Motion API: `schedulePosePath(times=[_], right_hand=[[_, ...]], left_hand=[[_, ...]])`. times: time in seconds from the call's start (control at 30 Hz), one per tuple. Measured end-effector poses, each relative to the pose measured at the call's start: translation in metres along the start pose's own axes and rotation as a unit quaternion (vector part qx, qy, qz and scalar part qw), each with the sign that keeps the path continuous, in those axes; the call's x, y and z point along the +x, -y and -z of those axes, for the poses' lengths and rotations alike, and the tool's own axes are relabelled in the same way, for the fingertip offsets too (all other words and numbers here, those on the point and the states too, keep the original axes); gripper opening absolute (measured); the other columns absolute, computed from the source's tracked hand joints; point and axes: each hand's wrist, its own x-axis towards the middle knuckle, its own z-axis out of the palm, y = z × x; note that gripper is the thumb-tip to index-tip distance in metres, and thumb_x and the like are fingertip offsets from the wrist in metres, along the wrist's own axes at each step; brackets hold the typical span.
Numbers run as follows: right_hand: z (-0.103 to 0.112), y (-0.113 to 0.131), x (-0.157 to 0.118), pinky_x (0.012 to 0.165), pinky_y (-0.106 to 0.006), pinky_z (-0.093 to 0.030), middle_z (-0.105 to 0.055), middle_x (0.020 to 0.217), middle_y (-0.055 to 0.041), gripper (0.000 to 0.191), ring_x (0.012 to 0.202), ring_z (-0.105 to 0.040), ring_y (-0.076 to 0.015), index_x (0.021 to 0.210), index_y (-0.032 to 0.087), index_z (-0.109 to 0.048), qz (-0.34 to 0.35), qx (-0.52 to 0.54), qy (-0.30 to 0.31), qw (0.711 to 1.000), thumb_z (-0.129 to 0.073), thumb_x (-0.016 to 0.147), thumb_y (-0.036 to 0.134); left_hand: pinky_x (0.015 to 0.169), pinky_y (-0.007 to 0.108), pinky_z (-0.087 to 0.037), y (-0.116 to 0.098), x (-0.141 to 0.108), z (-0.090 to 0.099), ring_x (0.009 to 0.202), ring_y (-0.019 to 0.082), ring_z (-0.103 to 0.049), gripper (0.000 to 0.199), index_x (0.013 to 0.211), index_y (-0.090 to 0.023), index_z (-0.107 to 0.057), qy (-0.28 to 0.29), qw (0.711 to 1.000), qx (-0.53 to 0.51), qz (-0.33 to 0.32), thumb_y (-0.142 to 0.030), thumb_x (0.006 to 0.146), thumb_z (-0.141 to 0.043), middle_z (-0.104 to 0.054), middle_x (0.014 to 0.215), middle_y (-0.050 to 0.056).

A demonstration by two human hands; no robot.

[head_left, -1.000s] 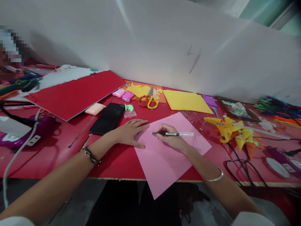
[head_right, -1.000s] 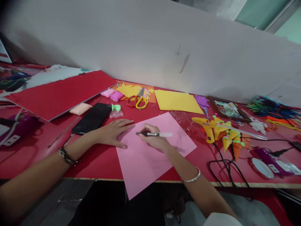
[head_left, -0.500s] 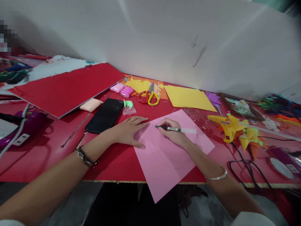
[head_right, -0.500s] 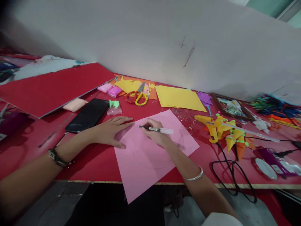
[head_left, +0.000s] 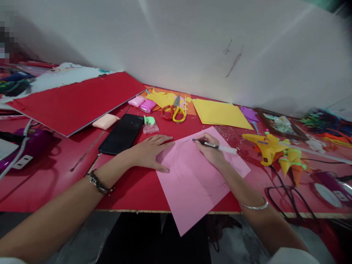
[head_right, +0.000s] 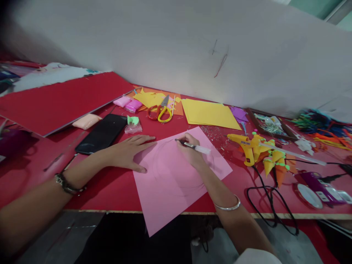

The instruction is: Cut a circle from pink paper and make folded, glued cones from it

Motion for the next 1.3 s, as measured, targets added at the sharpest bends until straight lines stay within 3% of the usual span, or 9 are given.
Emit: schedulePosePath(times=[0.3,0.37,0.57,0.77,1.03,1.3], right_hand=[[-0.009,0.012,-0.008,0.062,-0.025,-0.044,-0.063,0.082,-0.0029,0.010,0.073,-0.058,-0.0137,0.082,0.019,-0.059,0.019,0.020,0.124,0.992,-0.056,0.074,0.023],[-0.008,0.010,-0.006,0.062,-0.025,-0.044,-0.064,0.082,-0.0029,0.010,0.073,-0.057,-0.0138,0.082,0.018,-0.060,0.019,0.017,0.112,0.993,-0.056,0.073,0.023],[0.000,-0.001,0.001,0.056,-0.023,-0.040,-0.060,0.072,-0.0012,0.010,0.066,-0.054,-0.0126,0.076,0.017,-0.059,0.014,-0.022,0.004,1.000,-0.056,0.073,0.026],[-0.005,0.004,-0.003,0.059,-0.024,-0.042,-0.062,0.075,-0.0019,0.008,0.068,-0.056,-0.0133,0.077,0.018,-0.060,0.018,-0.025,0.029,0.999,-0.057,0.072,0.022],[-0.013,0.022,-0.013,0.065,-0.025,-0.045,-0.063,0.085,-0.0030,0.010,0.078,-0.058,-0.0140,0.083,0.019,-0.059,0.029,0.031,0.159,0.986,-0.054,0.075,0.020],[-0.012,0.032,-0.021,0.058,-0.023,-0.043,-0.063,0.082,-0.0029,0.011,0.070,-0.056,-0.0124,0.083,0.018,-0.061,-0.002,0.073,0.307,0.949,-0.058,0.074,0.024]], left_hand=[[0.106,0.041,-0.016,-0.001,0.000,0.001,0.131,0.029,-0.018,0.095,0.140,-0.021,-0.021,-0.004,1.000,0.002,0.000,-0.076,0.065,-0.042,-0.019,0.147,0.007],[0.106,0.041,-0.015,-0.001,0.000,0.000,0.131,0.030,-0.018,0.094,0.140,-0.022,-0.021,-0.008,1.000,0.000,-0.002,-0.075,0.065,-0.043,-0.019,0.147,0.007],[0.105,0.042,-0.016,-0.002,-0.001,0.002,0.131,0.031,-0.017,0.094,0.140,-0.022,-0.020,-0.001,1.000,-0.004,0.004,-0.074,0.065,-0.044,-0.018,0.147,0.007],[0.106,0.042,-0.015,-0.004,0.000,0.003,0.132,0.030,-0.017,0.093,0.140,-0.021,-0.022,0.000,1.000,-0.002,0.003,-0.074,0.066,-0.043,-0.019,0.147,0.007],[0.106,0.041,-0.014,-0.001,0.000,0.000,0.132,0.029,-0.017,0.094,0.139,-0.021,-0.023,-0.009,1.000,-0.002,0.000,-0.075,0.065,-0.043,-0.020,0.147,0.007],[0.106,0.040,-0.016,0.001,0.000,-0.002,0.132,0.029,-0.017,0.095,0.140,-0.022,-0.020,-0.012,1.000,0.000,-0.005,-0.075,0.065,-0.044,-0.018,0.147,0.007]])
